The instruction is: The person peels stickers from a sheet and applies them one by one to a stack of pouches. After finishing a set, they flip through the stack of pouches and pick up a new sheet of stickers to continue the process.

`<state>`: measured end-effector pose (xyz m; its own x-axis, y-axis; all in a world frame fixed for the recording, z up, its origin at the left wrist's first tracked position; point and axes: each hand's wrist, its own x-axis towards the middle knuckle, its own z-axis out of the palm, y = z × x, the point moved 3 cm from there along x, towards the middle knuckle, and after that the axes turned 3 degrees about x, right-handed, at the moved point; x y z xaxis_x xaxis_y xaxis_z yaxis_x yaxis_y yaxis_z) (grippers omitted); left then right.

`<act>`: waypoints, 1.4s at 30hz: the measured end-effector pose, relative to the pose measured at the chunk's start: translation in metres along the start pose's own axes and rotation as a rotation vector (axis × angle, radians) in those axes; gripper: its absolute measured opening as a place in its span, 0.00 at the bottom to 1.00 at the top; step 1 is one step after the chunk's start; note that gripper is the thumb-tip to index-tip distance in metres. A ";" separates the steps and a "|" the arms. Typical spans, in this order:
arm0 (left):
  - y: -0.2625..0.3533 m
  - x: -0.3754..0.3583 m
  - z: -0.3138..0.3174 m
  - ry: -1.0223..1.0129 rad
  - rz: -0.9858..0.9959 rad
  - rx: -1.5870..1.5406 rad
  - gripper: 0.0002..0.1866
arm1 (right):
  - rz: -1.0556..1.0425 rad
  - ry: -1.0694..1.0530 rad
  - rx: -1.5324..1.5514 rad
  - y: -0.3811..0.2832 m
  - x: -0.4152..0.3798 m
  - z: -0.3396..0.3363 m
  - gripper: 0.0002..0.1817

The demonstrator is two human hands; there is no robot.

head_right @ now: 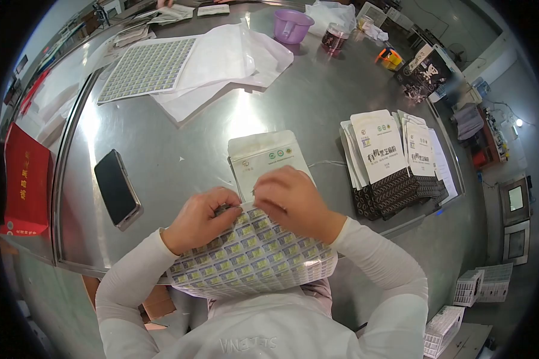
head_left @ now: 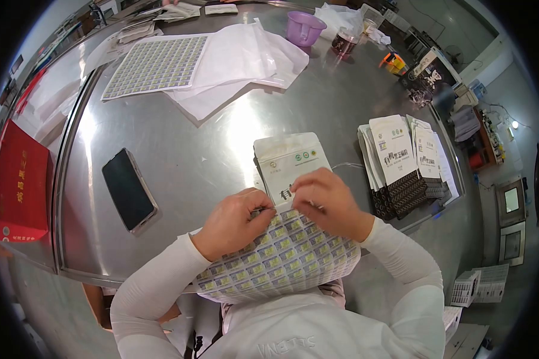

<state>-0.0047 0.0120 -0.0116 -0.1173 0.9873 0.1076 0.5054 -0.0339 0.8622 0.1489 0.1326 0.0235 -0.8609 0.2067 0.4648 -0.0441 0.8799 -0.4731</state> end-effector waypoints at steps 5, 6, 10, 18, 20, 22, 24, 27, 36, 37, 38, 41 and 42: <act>-0.004 -0.001 0.011 -0.043 0.050 0.099 0.06 | 0.648 -0.214 0.343 0.044 0.020 0.006 0.07; -0.005 -0.001 0.012 -0.046 0.065 0.114 0.06 | 0.648 -0.233 0.343 0.053 0.022 0.014 0.08; -0.007 -0.002 0.014 -0.064 0.068 0.136 0.06 | 0.649 -0.335 0.286 0.067 0.029 0.028 0.10; -0.006 -0.001 0.013 -0.075 0.050 0.121 0.07 | 0.723 -0.411 0.277 0.072 0.037 0.033 0.08; -0.007 -0.001 0.013 -0.075 0.059 0.117 0.07 | 0.733 -0.438 0.250 0.071 0.038 0.033 0.08; -0.006 -0.001 0.013 -0.072 0.055 0.120 0.07 | 0.736 -0.448 0.214 0.069 0.041 0.032 0.08; -0.005 0.000 0.014 -0.072 0.053 0.126 0.07 | 0.729 -0.446 0.165 0.067 0.042 0.033 0.09; -0.005 0.000 0.015 -0.068 0.061 0.134 0.07 | 0.686 -0.431 0.061 0.067 0.043 0.036 0.11; -0.001 -0.001 0.014 -0.083 0.038 0.150 0.06 | 0.665 -0.287 -0.220 0.074 0.036 0.012 0.18; -0.001 -0.001 0.014 -0.083 0.029 0.150 0.06 | 0.710 -0.253 -0.239 0.078 0.035 0.002 0.19; -0.001 -0.001 0.014 -0.082 0.018 0.149 0.06 | 0.791 -0.239 -0.166 0.079 0.035 -0.010 0.25; -0.006 -0.001 0.016 -0.083 0.013 0.130 0.07 | 0.736 -0.041 -0.172 0.099 0.022 -0.017 0.31; -0.006 -0.001 0.016 -0.077 0.021 0.137 0.07 | 0.745 -0.086 -0.199 0.105 0.021 -0.016 0.32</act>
<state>0.0058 0.0140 -0.0248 -0.0419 0.9957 0.0820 0.6195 -0.0385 0.7841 0.1343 0.2361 -0.0038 -0.6645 0.7472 0.0127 0.6467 0.5835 -0.4912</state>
